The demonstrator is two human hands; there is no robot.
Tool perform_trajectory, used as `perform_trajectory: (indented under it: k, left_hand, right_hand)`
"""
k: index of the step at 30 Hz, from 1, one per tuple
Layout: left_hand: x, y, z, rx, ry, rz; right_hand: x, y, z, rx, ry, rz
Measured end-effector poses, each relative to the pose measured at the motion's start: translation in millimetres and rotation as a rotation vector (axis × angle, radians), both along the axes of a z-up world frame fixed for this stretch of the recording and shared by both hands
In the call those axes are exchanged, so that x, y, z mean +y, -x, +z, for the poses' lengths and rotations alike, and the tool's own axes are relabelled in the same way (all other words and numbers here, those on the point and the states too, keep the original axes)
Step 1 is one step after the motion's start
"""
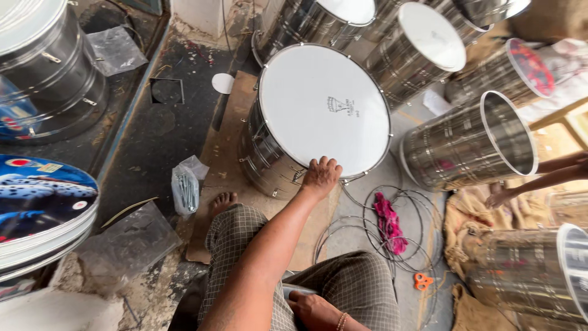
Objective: The person is assembling a drum by tightening the tension rods around the drumhead using a wrench. They systematically move around the drum, securing each rod to ensure the head is properly fastened.
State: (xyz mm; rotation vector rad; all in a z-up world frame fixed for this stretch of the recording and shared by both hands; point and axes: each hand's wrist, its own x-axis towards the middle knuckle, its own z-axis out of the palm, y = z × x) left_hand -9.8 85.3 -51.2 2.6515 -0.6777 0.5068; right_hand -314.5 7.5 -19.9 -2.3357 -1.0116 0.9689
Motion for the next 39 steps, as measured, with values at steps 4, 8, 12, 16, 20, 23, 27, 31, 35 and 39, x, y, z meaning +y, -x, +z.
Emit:
perform_trajectory:
  k: [4, 8, 12, 16, 20, 23, 27, 31, 35, 39]
  left_hand:
    - [-4.2, -3.3, -6.8, 0.002, 0.061, 0.010]
    - [-3.2, -9.1, -6.7, 0.066, 0.095, 0.000]
    - [12.4, -8.1, -4.3, 0.150, 0.049, 0.004]
    - [44.1, 9.8, -1.1, 0.165, -0.032, 0.004]
    - [81.2, 23.9, 18.9, 0.307, -0.136, 0.068]
    - [103.5, 43.8, 40.2, 0.249, -0.120, 0.089]
    - [109.1, 64.8, 72.5, 0.282, -0.014, 0.083]
    - [95.4, 78.3, 87.0, 0.792, 0.600, -0.146]
    - [68.2, 102.2, 73.8, 1.391, 0.744, -0.514]
    - [58.5, 118.0, 52.7, 1.471, 0.872, -0.645]
  right_hand:
    - [17.7, 16.0, 4.7, 0.061, 0.118, -0.407]
    - [-1.9, 9.5, -24.4, -0.053, 0.094, -0.176]
    - [-23.4, -9.7, -23.5, -0.143, 0.145, -0.191]
    - [-47.8, -44.1, 38.5, 0.470, -0.265, -0.999]
    - [-69.6, -71.1, 103.1, 0.325, -0.629, -1.209]
    - [-79.5, -78.5, 118.5, 0.375, -1.012, -1.279]
    - [-84.8, -78.5, 120.0, 0.421, -1.244, -1.361]
    - [-86.1, -76.9, 110.1, 0.429, -1.341, -1.361]
    - [-77.0, -88.9, 101.9, 0.360, -1.293, -1.400]
    - [-70.5, -89.0, 106.3, 0.331, -1.241, -1.326]
